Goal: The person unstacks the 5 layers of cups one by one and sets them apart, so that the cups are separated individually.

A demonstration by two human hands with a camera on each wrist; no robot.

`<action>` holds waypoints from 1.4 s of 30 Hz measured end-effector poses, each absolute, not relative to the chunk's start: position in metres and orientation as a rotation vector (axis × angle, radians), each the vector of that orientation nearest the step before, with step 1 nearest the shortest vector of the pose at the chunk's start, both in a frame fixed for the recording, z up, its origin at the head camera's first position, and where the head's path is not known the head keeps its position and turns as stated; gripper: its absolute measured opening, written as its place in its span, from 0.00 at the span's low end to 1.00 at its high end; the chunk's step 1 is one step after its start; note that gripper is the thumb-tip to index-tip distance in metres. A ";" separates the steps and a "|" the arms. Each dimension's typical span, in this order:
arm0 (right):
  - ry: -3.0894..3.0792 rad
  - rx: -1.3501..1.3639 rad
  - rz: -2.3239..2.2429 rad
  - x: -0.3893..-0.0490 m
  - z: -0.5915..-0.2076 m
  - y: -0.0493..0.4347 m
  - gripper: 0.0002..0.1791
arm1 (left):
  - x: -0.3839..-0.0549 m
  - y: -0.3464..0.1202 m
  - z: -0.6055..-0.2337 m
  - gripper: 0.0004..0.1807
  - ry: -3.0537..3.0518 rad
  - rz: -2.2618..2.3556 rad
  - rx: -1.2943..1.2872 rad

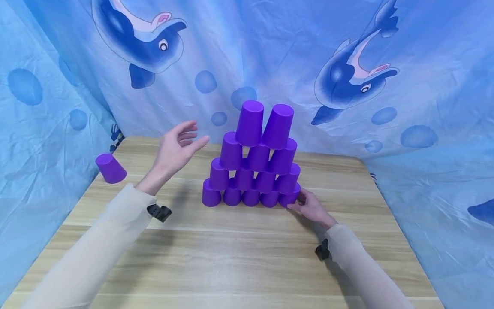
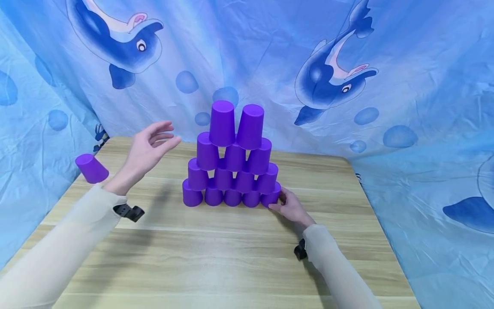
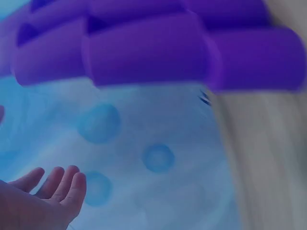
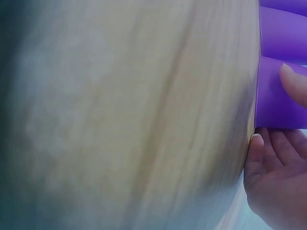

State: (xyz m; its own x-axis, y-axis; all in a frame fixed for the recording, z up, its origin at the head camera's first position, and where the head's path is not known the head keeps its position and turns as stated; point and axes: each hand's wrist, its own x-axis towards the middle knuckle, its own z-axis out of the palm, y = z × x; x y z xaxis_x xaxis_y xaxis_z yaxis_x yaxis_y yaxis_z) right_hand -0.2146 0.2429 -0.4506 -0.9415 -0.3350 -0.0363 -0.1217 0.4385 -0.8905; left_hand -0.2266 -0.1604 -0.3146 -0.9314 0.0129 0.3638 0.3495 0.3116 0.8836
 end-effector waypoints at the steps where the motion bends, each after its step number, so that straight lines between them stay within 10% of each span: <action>1: 2.483 -0.395 -1.509 -0.215 -0.450 0.243 0.31 | -0.227 -0.154 -0.310 0.36 -2.272 -1.673 -0.364; 21: 2.539 -0.429 -1.489 -0.234 -0.486 0.256 0.33 | -0.233 -0.085 -0.264 0.48 -2.349 -1.525 -0.544; 42: 2.569 -0.387 -1.453 -0.233 -0.485 0.255 0.34 | -0.237 -0.076 -0.266 0.31 -2.259 -1.573 -0.617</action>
State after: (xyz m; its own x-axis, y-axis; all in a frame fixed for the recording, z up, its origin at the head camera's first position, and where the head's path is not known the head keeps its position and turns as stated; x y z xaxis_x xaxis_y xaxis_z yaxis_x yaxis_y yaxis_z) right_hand -0.2329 0.2551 -0.4850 -0.9527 -0.3034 -0.0157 -0.1429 0.4930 -0.8582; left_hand -0.2372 -0.0758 -0.2662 -0.8560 0.1656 0.4897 0.5167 0.3008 0.8016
